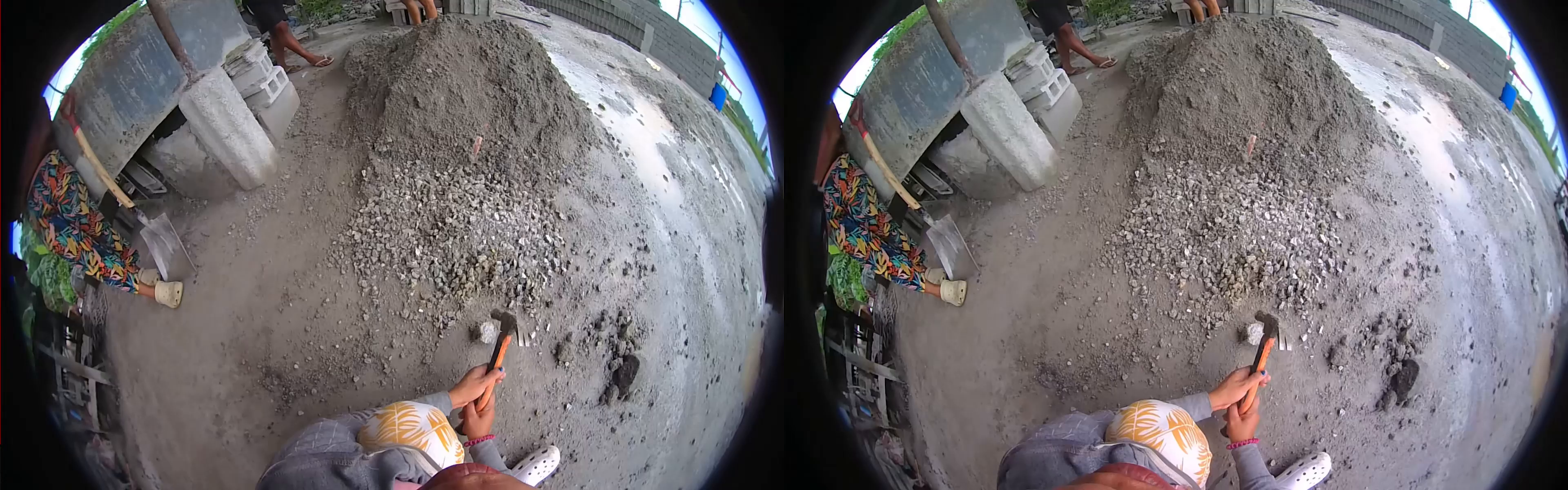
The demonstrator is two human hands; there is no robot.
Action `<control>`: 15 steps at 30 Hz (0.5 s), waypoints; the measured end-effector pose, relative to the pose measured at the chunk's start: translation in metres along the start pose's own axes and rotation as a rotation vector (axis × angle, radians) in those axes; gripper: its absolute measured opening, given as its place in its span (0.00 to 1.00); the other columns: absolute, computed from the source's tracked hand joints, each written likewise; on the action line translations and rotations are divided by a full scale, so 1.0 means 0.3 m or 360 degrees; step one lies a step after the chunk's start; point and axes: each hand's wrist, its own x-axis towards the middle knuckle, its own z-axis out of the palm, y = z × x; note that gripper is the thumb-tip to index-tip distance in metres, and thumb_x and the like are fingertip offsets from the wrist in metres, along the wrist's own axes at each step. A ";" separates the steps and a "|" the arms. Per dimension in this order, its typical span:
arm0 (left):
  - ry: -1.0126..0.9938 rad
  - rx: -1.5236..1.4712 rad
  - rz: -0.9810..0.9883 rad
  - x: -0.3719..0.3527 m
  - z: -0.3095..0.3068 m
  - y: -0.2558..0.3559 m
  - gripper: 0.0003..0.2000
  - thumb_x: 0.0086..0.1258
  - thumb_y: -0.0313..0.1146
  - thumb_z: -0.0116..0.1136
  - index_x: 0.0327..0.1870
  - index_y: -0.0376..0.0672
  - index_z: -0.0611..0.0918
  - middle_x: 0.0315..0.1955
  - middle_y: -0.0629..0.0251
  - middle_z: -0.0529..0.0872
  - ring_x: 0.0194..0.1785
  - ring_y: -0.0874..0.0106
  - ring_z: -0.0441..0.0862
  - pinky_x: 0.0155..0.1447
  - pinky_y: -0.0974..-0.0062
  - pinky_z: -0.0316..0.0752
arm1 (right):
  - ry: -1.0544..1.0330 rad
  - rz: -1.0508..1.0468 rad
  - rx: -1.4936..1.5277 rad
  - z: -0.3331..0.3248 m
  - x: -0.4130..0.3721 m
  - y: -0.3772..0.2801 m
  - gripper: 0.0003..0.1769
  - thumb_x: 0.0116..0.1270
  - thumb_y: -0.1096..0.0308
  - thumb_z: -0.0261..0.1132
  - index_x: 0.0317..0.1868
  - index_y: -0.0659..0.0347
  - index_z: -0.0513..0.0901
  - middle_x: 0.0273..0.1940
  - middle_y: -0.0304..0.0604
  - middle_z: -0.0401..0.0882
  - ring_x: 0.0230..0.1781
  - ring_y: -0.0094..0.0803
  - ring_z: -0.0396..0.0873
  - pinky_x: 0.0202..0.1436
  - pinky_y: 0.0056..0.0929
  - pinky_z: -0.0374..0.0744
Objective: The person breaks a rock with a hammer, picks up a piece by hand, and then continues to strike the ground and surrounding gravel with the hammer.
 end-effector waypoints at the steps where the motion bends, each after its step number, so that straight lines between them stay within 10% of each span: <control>1: -0.0069 0.0134 0.0029 -0.020 0.019 0.056 0.16 0.67 0.43 0.51 0.39 0.37 0.75 0.29 0.70 0.77 0.35 0.79 0.74 0.40 0.80 0.70 | -0.0024 0.0241 0.0274 0.009 -0.006 -0.031 0.12 0.57 0.74 0.57 0.43 0.66 0.70 0.20 0.40 0.74 0.14 0.25 0.73 0.18 0.21 0.71; 7: -0.0691 0.0543 0.0769 -0.076 0.098 0.379 0.19 0.59 0.47 0.58 0.38 0.39 0.75 0.26 0.66 0.76 0.31 0.73 0.75 0.34 0.74 0.68 | -0.0123 -0.0247 0.0253 0.043 -0.015 -0.123 0.15 0.61 0.66 0.60 0.44 0.65 0.69 0.19 0.35 0.72 0.15 0.17 0.69 0.15 0.15 0.64; 9: -0.0673 0.1147 0.1246 -0.061 0.077 0.359 0.21 0.54 0.50 0.61 0.38 0.39 0.76 0.26 0.65 0.77 0.31 0.70 0.76 0.36 0.73 0.70 | 0.0306 -0.0738 -0.0467 0.071 -0.010 -0.155 0.22 0.62 0.63 0.58 0.52 0.65 0.66 0.44 0.44 0.71 0.44 0.29 0.74 0.42 0.28 0.74; 11: -0.0533 0.1188 0.1149 -0.070 0.047 0.236 0.18 0.57 0.46 0.60 0.38 0.38 0.78 0.28 0.65 0.79 0.32 0.73 0.77 0.36 0.73 0.70 | 0.0182 -0.0408 0.0095 0.065 -0.040 -0.094 0.23 0.62 0.65 0.58 0.55 0.65 0.65 0.48 0.45 0.69 0.50 0.32 0.71 0.50 0.31 0.71; 13: -0.0140 0.0383 0.0224 -0.110 0.012 -0.017 0.15 0.60 0.42 0.58 0.37 0.36 0.78 0.27 0.65 0.80 0.30 0.77 0.76 0.31 0.75 0.69 | 0.0035 -0.0099 -0.0312 0.014 -0.071 0.000 0.12 0.59 0.72 0.58 0.43 0.67 0.73 0.33 0.38 0.78 0.31 0.26 0.77 0.34 0.25 0.74; 15: -0.0106 0.0611 -0.0445 -0.114 -0.065 -0.195 0.12 0.62 0.38 0.56 0.31 0.36 0.76 0.24 0.66 0.79 0.26 0.80 0.75 0.25 0.77 0.68 | 0.0089 0.0769 0.0127 -0.003 -0.065 0.065 0.08 0.59 0.72 0.58 0.38 0.66 0.74 0.28 0.36 0.77 0.26 0.22 0.75 0.29 0.21 0.73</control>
